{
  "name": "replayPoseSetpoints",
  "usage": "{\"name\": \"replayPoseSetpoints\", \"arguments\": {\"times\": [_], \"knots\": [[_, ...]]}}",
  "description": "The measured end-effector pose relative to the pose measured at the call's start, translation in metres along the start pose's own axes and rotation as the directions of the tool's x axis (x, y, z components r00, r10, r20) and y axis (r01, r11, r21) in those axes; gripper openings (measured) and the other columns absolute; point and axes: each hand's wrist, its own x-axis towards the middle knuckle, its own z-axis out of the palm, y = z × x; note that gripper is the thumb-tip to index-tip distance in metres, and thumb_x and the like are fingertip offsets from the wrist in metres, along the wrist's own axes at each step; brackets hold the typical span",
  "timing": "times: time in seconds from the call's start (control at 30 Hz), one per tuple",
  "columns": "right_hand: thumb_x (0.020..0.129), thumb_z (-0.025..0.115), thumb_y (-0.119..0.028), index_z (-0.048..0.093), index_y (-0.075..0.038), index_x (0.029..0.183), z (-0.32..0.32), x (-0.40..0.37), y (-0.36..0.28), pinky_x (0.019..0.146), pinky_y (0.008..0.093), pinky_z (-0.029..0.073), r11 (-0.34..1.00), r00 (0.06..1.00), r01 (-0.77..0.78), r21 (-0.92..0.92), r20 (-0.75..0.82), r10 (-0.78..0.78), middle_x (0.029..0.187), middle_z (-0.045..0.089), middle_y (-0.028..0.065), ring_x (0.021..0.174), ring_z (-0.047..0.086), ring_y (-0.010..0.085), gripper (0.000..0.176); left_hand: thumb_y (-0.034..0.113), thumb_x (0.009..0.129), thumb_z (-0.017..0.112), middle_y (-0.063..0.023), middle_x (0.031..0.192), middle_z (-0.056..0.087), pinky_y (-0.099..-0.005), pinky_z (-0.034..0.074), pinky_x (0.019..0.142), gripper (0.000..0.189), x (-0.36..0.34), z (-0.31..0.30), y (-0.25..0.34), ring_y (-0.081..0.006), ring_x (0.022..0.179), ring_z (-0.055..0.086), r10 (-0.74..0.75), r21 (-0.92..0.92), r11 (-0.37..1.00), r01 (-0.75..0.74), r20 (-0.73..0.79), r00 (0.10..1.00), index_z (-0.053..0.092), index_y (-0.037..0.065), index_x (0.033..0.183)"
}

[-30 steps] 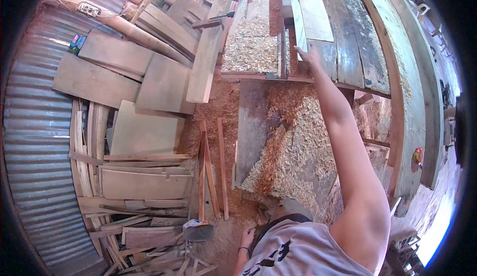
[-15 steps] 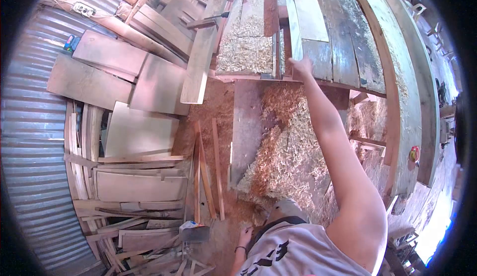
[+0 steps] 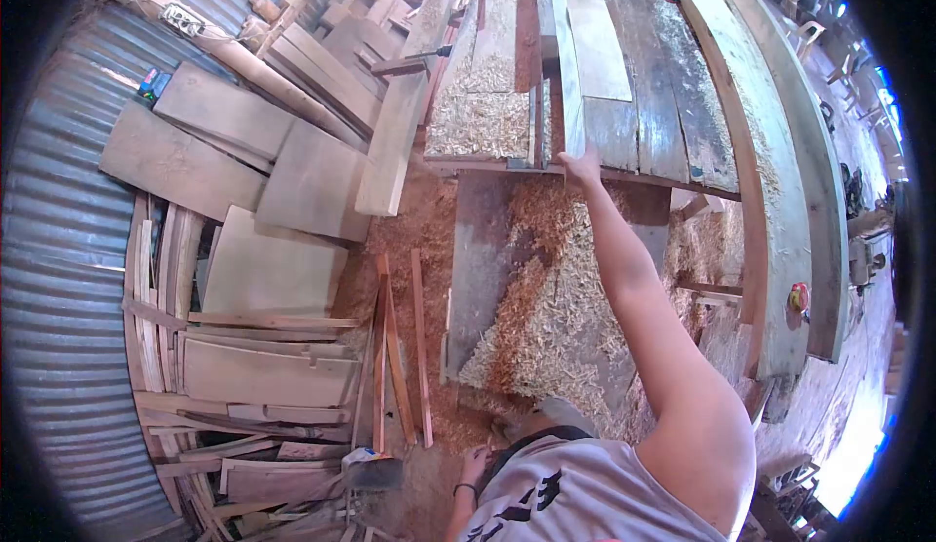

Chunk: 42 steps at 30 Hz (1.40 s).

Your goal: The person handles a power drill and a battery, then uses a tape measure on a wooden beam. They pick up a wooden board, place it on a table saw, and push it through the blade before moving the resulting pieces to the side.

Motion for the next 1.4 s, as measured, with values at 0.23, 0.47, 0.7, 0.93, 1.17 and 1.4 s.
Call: {"name": "replayPoseSetpoints", "arguments": {"times": [0.23, 0.47, 0.7, 0.93, 1.17, 1.4], "knots": [[0.064, 0.077, -0.034, 0.041, -0.006, 0.134, -0.017, -0.036, -0.012, 0.092, 0.0407, 0.045, 0.998, 0.994, -0.067, 0.015, 0.088, 0.066, 0.117, 0.059, 0.0221, 0.108, 0.058, 0.0360, 0.083, 0.030, 0.094, 0.053, -0.0066, 0.107, 0.065, -0.0298, 0.050, 0.068, 0.034, -0.013, 0.000, 0.012, -0.0159, 0.084, 0.063, 0.010, 0.041, 0.999, -0.011, 0.013, 1.000, 0.055, 0.009, 0.120], [0.068, 0.073, -0.029, 0.040, -0.006, 0.136, -0.025, -0.068, -0.012, 0.095, 0.0395, 0.043, 0.996, 0.992, -0.082, 0.022, 0.095, 0.079, 0.119, 0.058, 0.0222, 0.112, 0.056, 0.0343, 0.080, 0.019, 0.092, 0.056, -0.0092, 0.096, 0.067, -0.0255, 0.052, 0.063, 0.026, -0.016, 0.002, 0.012, -0.0141, 0.073, 0.064, -0.009, -0.026, 1.000, 0.008, -0.034, 0.999, 0.061, 0.002, 0.111], [0.067, 0.072, -0.028, 0.047, -0.004, 0.128, -0.022, -0.083, 0.001, 0.092, 0.0392, 0.045, 0.992, 0.994, -0.061, 0.113, 0.092, 0.050, 0.115, 0.060, 0.0216, 0.108, 0.058, 0.0342, 0.070, 0.021, 0.092, 0.056, -0.0090, 0.094, 0.067, -0.0253, 0.051, 0.062, 0.026, -0.007, 0.001, -0.001, -0.0144, 0.072, 0.064, 0.006, -0.032, 0.999, -0.007, -0.016, 1.000, 0.059, 0.003, 0.112], [0.067, 0.074, -0.028, 0.045, -0.007, 0.129, -0.027, -0.104, 0.001, 0.088, 0.0398, 0.047, 0.996, 0.997, -0.037, 0.082, 0.076, 0.031, 0.112, 0.062, 0.0193, 0.103, 0.061, 0.0338, 0.071, 0.024, 0.093, 0.056, -0.0083, 0.095, 0.067, -0.0268, 0.051, 0.064, 0.028, -0.001, 0.001, -0.009, -0.0145, 0.075, 0.064, 0.055, -0.001, 0.998, -0.055, -0.005, 0.998, 0.059, 0.004, 0.112], [0.066, 0.072, -0.026, 0.050, -0.003, 0.121, -0.040, -0.142, -0.008, 0.086, 0.0382, 0.047, 0.992, 0.996, -0.050, 0.113, 0.073, 0.042, 0.105, 0.064, 0.0184, 0.097, 0.063, 0.0308, 0.064, 0.025, 0.093, 0.056, -0.0078, 0.097, 0.067, -0.0260, 0.050, 0.066, 0.029, 0.003, 0.001, -0.006, -0.0146, 0.076, 0.064, 0.079, 0.040, 0.996, -0.080, 0.034, 0.996, 0.059, 0.006, 0.113], [0.065, 0.071, -0.023, 0.050, -0.001, 0.122, -0.041, -0.172, 0.002, 0.086, 0.0386, 0.048, 0.988, 0.998, -0.033, 0.151, 0.064, 0.023, 0.104, 0.063, 0.0200, 0.096, 0.063, 0.0325, 0.064, 0.024, 0.092, 0.057, -0.0076, 0.095, 0.066, -0.0255, 0.050, 0.065, 0.028, 0.005, -0.002, -0.007, -0.0148, 0.078, 0.063, 0.076, 0.032, 0.996, -0.078, 0.064, 0.995, 0.059, 0.005, 0.112]]}}
